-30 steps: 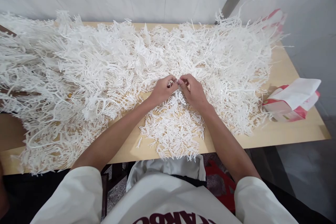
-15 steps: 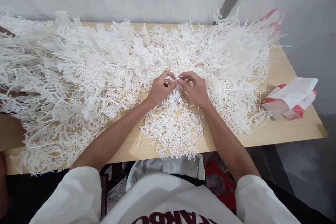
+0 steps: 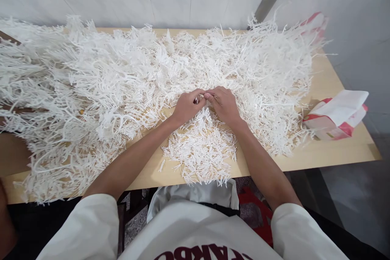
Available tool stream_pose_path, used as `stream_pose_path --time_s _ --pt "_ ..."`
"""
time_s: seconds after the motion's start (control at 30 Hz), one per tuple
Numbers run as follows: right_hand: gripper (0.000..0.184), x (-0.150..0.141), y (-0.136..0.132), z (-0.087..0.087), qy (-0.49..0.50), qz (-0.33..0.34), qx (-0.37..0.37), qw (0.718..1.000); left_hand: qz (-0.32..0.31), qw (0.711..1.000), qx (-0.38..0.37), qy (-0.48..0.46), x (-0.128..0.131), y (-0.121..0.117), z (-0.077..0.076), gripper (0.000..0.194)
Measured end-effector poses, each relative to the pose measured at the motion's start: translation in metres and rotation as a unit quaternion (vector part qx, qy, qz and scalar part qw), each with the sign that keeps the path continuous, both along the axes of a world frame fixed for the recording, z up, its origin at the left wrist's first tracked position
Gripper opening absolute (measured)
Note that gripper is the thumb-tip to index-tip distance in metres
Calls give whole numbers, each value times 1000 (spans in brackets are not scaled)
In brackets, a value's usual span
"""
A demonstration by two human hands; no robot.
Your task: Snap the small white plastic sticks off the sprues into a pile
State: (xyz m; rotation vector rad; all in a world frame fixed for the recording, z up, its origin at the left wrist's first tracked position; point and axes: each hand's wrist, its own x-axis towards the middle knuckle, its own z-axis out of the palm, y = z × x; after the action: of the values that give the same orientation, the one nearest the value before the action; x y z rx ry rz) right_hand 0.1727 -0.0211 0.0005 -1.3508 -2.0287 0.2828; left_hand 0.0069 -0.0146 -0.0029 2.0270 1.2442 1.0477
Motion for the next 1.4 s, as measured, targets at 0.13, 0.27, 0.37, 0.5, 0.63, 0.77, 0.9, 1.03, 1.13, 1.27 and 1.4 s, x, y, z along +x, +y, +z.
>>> stream_pose_path --time_s 0.13,0.27,0.37,0.5,0.63,0.77,0.9,1.03,1.13,1.27,1.4 --pt "33 0 -1 -1 -93 -21 88 992 25 998 -20 47 2 -2 1 10" --pt "30 -2 -2 -1 -128 -18 162 978 23 997 -41 55 3 -2 2 10" --pt "22 -3 -4 -1 -157 -10 225 962 -5 998 -52 41 4 -2 2 11" --pt "15 -4 -8 -1 -182 -28 273 944 -16 998 -54 19 5 -5 4 12" --pt "13 -5 -11 -4 -168 -41 270 947 -5 999 -53 9 6 -7 5 11" --pt "19 -4 -10 -8 -120 -26 234 965 -3 998 -56 -21 8 -10 6 10" --pt "23 -4 -11 -9 -62 -20 201 977 0 997 -51 -62 11 -13 10 6" --pt "24 -6 -13 -5 -17 -44 212 976 -1 996 -43 -74 13 -15 15 7" --pt "27 -6 -13 -3 27 -43 196 979 -2 997 -39 -70 12 -15 16 9" --pt "24 -5 -10 -4 61 -10 164 984 -7 999 -10 -38 7 -9 11 10" --pt "22 -6 -8 -3 47 -44 143 988 7 998 42 41 3 -4 5 20"
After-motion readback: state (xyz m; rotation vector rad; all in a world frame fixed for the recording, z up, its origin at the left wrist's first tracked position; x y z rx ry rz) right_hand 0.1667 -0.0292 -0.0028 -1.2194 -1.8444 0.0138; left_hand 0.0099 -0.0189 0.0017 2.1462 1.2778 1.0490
